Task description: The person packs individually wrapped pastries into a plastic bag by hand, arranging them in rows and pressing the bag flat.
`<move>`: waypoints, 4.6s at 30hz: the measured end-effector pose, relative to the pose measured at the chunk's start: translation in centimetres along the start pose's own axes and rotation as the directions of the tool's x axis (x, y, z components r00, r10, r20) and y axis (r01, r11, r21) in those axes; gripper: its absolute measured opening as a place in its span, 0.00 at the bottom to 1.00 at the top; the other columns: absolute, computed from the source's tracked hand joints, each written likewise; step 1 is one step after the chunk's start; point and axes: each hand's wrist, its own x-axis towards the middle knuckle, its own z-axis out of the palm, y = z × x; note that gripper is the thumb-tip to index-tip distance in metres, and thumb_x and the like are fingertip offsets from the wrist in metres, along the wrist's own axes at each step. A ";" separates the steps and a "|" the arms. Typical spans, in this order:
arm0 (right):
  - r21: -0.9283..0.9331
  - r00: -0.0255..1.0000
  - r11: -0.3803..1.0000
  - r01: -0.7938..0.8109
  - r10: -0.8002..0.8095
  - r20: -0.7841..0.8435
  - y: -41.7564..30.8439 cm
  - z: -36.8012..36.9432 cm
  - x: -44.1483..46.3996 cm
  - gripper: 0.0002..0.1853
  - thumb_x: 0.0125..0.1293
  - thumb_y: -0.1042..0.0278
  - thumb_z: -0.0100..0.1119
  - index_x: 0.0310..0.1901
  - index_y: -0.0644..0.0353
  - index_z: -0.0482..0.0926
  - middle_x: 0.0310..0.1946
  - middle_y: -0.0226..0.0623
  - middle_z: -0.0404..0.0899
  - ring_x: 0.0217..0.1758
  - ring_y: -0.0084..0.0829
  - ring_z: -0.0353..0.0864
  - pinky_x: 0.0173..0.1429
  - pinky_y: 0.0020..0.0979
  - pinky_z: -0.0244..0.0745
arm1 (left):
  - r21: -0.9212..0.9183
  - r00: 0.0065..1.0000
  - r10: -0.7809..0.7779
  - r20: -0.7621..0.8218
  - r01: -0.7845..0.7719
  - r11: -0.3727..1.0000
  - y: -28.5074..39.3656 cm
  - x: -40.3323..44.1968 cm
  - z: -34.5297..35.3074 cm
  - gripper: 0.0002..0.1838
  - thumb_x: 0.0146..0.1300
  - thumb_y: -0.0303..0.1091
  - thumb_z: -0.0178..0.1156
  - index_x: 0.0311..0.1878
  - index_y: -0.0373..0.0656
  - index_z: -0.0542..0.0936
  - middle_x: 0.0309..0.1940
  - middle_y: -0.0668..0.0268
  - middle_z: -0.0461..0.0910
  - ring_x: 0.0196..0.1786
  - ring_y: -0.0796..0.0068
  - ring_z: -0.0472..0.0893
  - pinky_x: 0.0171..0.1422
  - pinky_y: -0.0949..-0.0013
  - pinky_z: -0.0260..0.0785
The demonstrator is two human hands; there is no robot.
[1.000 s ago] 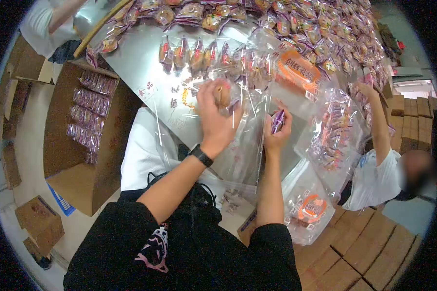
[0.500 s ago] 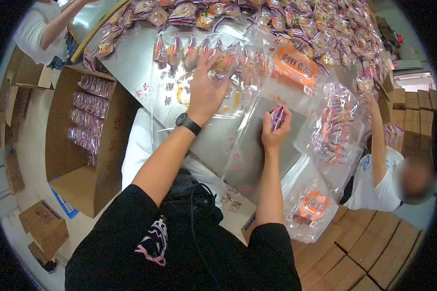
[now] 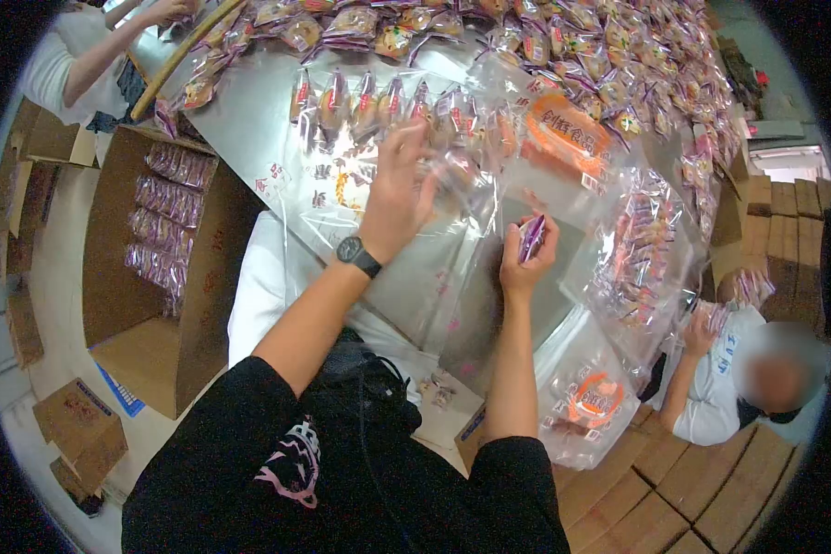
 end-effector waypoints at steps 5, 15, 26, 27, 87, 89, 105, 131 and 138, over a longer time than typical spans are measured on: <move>0.011 1.000 1.000 -0.024 0.023 0.006 0.3 -0.3 -0.1 0.23 0.64 0.71 0.70 0.59 0.61 0.77 0.44 0.38 0.82 0.44 0.27 0.81 0.53 0.30 0.78 | 0.204 0.983 -0.121 0.136 0.092 0.975 1.4 -1.4 0.7 0.33 0.62 0.32 0.73 0.70 0.36 0.74 0.59 0.51 0.80 0.58 0.54 0.83 0.58 0.59 0.79; -0.024 1.000 1.000 -0.021 0.021 -0.013 0.1 -0.2 0.2 0.23 0.65 0.70 0.69 0.59 0.64 0.76 0.44 0.40 0.83 0.46 0.30 0.83 0.56 0.32 0.78 | 0.342 0.992 -0.100 0.079 0.067 0.937 0.8 -3.4 3.1 0.41 0.55 0.41 0.78 0.71 0.42 0.74 0.67 0.51 0.73 0.70 0.49 0.72 0.73 0.52 0.67; 0.004 0.998 0.999 -0.045 0.045 -0.037 0.2 -0.1 0.1 0.23 0.65 0.71 0.70 0.60 0.63 0.75 0.44 0.38 0.82 0.47 0.29 0.82 0.56 0.31 0.78 | 0.315 0.978 -0.024 0.208 -0.044 0.948 -0.4 -2.5 2.6 0.35 0.53 0.31 0.77 0.67 0.49 0.80 0.70 0.53 0.70 0.69 0.48 0.73 0.72 0.53 0.68; 0.010 0.998 0.998 -0.055 0.056 -0.034 0.2 -0.1 0.0 0.23 0.65 0.71 0.70 0.60 0.63 0.75 0.44 0.38 0.82 0.47 0.28 0.82 0.56 0.31 0.78 | 0.270 0.985 0.008 0.174 -0.055 0.961 -0.2 -2.4 2.0 0.35 0.53 0.29 0.77 0.67 0.47 0.80 0.70 0.53 0.70 0.70 0.49 0.72 0.71 0.53 0.69; 0.154 0.900 0.908 -0.389 0.338 0.277 -17.0 8.8 -13.5 0.46 0.74 0.81 0.50 0.84 0.62 0.33 0.87 0.51 0.32 0.89 0.40 0.33 0.89 0.42 0.31 | 0.355 0.995 -0.022 0.096 -0.014 0.935 -1.0 1.5 -1.5 0.43 0.56 0.28 0.70 0.78 0.60 0.71 0.64 0.48 0.71 0.63 0.44 0.71 0.70 0.49 0.66; 0.201 0.911 0.891 -0.407 0.380 0.158 -16.9 10.5 -11.3 0.44 0.76 0.76 0.52 0.84 0.63 0.36 0.86 0.53 0.35 0.89 0.41 0.37 0.88 0.42 0.35 | 0.390 0.996 0.007 0.084 -0.039 0.920 -2.1 1.4 -1.1 0.43 0.54 0.27 0.68 0.77 0.58 0.72 0.61 0.54 0.74 0.61 0.47 0.72 0.67 0.49 0.67; -0.302 0.983 0.935 0.184 -0.169 0.076 -12.0 15.3 3.1 0.35 0.62 0.62 0.70 0.70 0.66 0.73 0.71 0.58 0.66 0.75 0.57 0.66 0.80 0.50 0.61 | 0.069 0.998 0.060 -0.025 -0.058 0.996 -4.1 -0.4 -1.6 0.29 0.68 0.30 0.59 0.74 0.46 0.72 0.63 0.54 0.74 0.67 0.48 0.71 0.74 0.50 0.63; -0.028 0.949 0.953 0.301 -0.297 0.111 -7.9 15.7 5.5 0.33 0.64 0.70 0.68 0.72 0.60 0.75 0.57 0.52 0.86 0.59 0.46 0.86 0.66 0.42 0.76 | 0.787 0.955 0.171 0.241 -0.295 0.542 -3.8 4.6 -3.2 0.20 0.61 0.40 0.65 0.56 0.46 0.85 0.75 0.63 0.72 0.77 0.63 0.68 0.76 0.45 0.53; -0.478 0.924 0.793 0.379 -0.356 0.142 -8.5 15.4 5.5 0.29 0.63 0.60 0.72 0.67 0.55 0.82 0.52 0.46 0.86 0.53 0.45 0.85 0.65 0.44 0.74 | 0.772 0.969 0.175 0.174 -0.245 0.586 -4.6 5.4 -3.4 0.22 0.61 0.39 0.67 0.59 0.50 0.84 0.73 0.66 0.75 0.74 0.67 0.70 0.72 0.47 0.56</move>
